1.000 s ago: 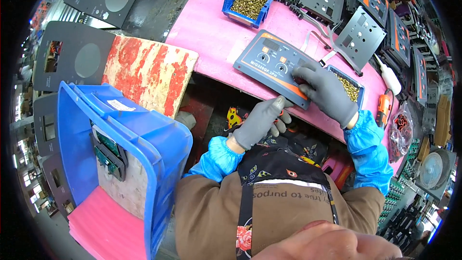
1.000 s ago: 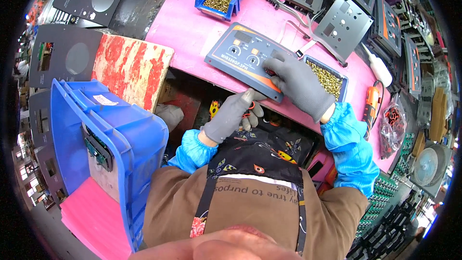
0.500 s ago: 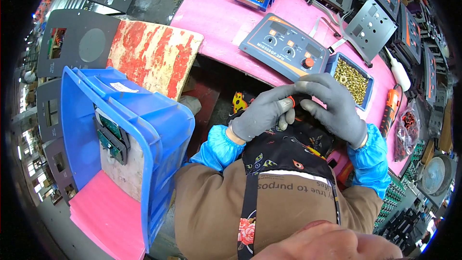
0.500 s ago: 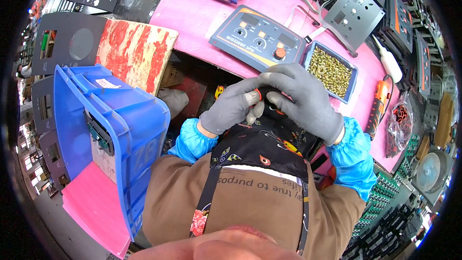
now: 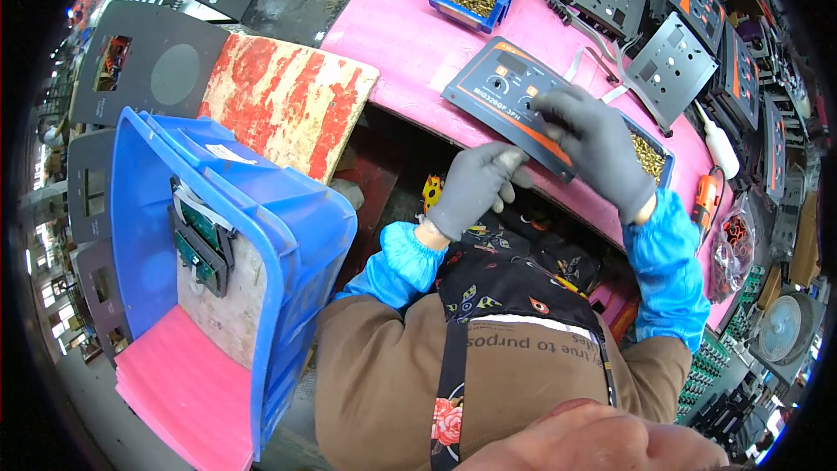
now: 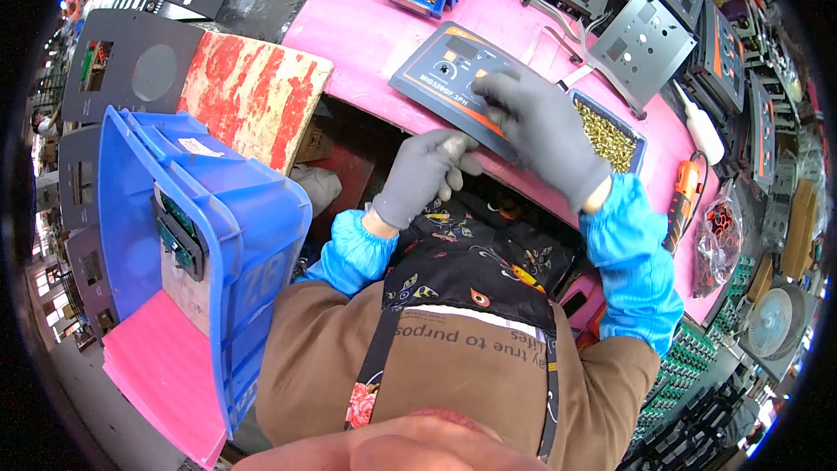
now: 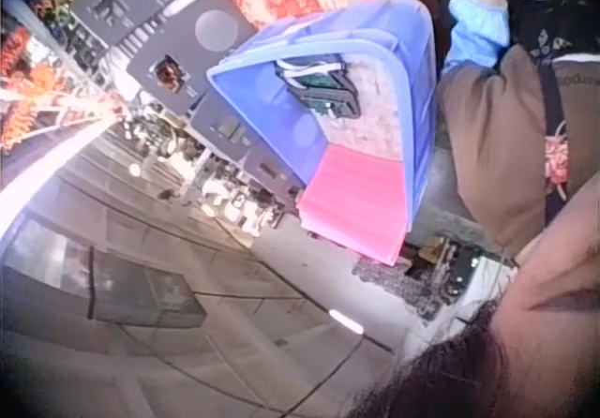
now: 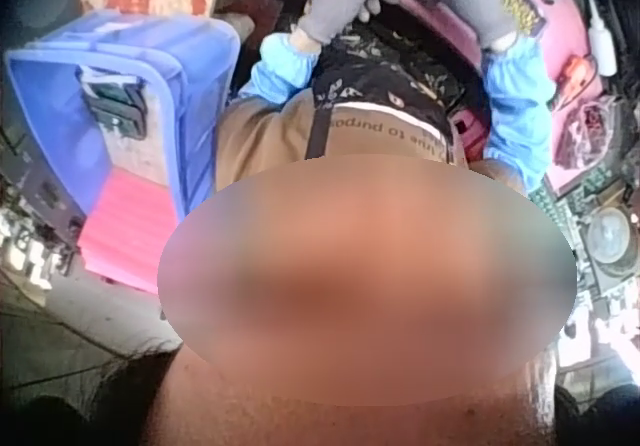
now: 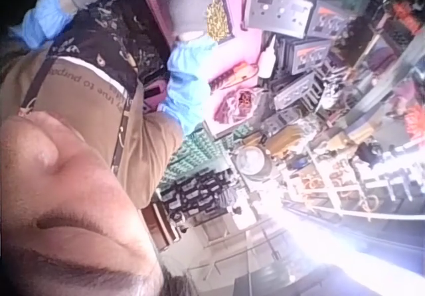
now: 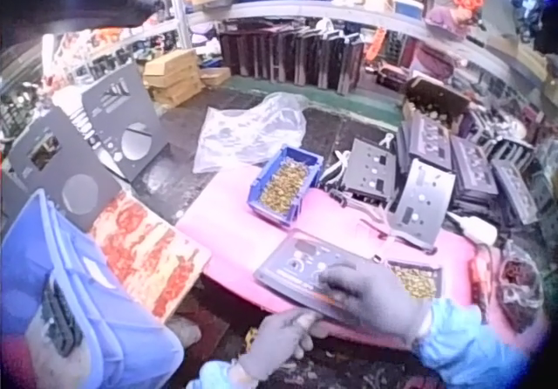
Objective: The person assembles the front panel of an electronic control unit by installing a printed circuit board onto the panel, then securing it with screws using an electric screwdriver and applying adhesive from a bottle.
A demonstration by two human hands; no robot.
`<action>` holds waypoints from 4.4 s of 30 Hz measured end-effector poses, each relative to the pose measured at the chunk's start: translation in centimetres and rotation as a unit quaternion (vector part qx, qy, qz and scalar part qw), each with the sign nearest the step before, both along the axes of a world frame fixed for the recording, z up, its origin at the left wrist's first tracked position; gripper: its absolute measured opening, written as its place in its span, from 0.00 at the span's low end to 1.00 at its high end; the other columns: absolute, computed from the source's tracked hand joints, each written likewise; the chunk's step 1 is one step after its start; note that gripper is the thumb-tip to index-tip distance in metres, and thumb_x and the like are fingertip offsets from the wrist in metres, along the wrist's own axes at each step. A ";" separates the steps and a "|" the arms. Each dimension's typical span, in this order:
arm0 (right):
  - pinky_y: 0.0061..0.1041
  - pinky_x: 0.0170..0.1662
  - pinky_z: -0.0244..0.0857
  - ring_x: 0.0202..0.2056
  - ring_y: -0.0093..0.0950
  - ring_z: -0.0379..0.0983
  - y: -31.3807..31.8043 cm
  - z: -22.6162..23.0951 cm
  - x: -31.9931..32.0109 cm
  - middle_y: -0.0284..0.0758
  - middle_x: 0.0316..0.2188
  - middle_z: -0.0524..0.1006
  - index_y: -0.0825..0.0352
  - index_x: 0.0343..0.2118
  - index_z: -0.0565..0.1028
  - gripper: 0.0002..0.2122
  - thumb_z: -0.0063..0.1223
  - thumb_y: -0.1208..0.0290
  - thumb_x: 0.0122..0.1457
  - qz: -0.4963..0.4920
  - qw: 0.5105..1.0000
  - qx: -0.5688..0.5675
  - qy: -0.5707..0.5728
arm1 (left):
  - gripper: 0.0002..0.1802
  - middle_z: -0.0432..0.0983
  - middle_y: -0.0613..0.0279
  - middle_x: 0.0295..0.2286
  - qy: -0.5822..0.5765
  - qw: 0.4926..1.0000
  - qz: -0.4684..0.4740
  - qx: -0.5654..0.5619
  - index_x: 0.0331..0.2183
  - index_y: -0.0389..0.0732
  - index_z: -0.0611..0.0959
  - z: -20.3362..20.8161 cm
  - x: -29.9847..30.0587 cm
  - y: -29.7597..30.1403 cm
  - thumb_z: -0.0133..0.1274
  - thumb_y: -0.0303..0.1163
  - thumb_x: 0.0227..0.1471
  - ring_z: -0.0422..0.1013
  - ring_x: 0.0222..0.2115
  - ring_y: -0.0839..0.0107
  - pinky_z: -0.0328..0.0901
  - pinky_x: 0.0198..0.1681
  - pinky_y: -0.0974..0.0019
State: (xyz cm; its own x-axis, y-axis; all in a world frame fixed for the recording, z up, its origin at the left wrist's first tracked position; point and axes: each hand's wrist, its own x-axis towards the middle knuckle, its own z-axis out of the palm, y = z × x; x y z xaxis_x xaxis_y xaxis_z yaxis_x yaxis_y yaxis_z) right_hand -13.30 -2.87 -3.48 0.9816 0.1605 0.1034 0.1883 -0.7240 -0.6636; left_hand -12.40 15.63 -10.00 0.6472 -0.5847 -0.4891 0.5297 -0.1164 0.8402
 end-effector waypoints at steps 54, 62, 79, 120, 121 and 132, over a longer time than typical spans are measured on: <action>0.34 0.42 0.59 0.37 0.29 0.69 4.9 -0.4 -3.6 0.32 0.32 0.71 0.60 0.32 0.71 0.07 0.50 0.69 0.48 0.174 0.945 -0.275 -0.037 | 0.33 0.71 0.59 0.42 0.306 0.882 0.055 -0.354 0.48 0.35 0.71 -0.7 -0.9 0.6 0.29 0.54 0.62 0.69 0.43 0.73 0.65 0.48 0.67; 0.37 0.37 0.66 0.34 0.42 0.71 1.8 1.6 -1.0 0.41 0.34 0.71 0.63 0.37 0.73 0.10 0.52 0.76 0.50 0.058 0.995 -0.052 0.055 | 0.24 0.74 0.52 0.40 0.087 0.986 0.081 -0.118 0.48 0.32 0.71 -1.1 2.1 1.3 0.39 0.44 0.62 0.74 0.36 0.65 0.71 0.38 0.64; 0.26 0.41 0.69 0.36 0.30 0.74 0.9 -1.1 6.9 0.37 0.36 0.74 0.68 0.43 0.73 0.14 0.55 0.80 0.52 0.084 0.996 0.011 -0.004 | 0.16 0.75 0.55 0.33 0.072 0.976 0.127 -0.159 0.44 0.33 0.74 -1.7 3.3 -0.1 0.44 0.35 0.60 0.75 0.27 0.68 0.73 0.27 0.71; 0.20 0.31 0.67 0.28 0.20 0.71 1.6 0.3 7.4 0.33 0.33 0.72 0.72 0.43 0.73 0.14 0.53 0.83 0.52 0.067 0.980 0.031 0.186 | 0.16 0.75 0.57 0.30 0.070 0.975 0.117 -0.176 0.41 0.32 0.75 -2.5 3.4 0.1 0.46 0.37 0.60 0.76 0.24 0.70 0.73 0.23 0.71; 0.20 0.31 0.67 0.28 0.20 0.71 1.6 0.2 7.5 0.33 0.33 0.72 0.72 0.43 0.73 0.14 0.53 0.83 0.52 0.066 0.980 0.031 0.185 | 0.16 0.75 0.57 0.30 0.071 0.975 0.118 -0.175 0.41 0.32 0.75 -2.5 3.4 0.1 0.46 0.37 0.60 0.76 0.24 0.69 0.73 0.23 0.71; 0.29 0.39 0.68 0.34 0.34 0.74 1.6 -0.4 8.0 0.39 0.34 0.73 0.66 0.40 0.74 0.14 0.55 0.80 0.49 0.090 0.982 -0.041 0.160 | 0.17 0.74 0.57 0.31 0.087 0.972 0.113 -0.184 0.42 0.32 0.75 -2.9 3.1 0.0 0.45 0.37 0.60 0.76 0.24 0.69 0.73 0.24 0.71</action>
State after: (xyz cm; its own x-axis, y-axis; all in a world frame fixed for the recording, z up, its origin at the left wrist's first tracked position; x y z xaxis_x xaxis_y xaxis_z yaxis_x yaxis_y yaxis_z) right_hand -5.30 -1.30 -3.85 0.9166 0.3294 -0.2267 0.1095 -0.7521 -0.6499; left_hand -9.30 15.59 -12.85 0.7057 -0.5931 -0.3876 0.6450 0.3115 0.6978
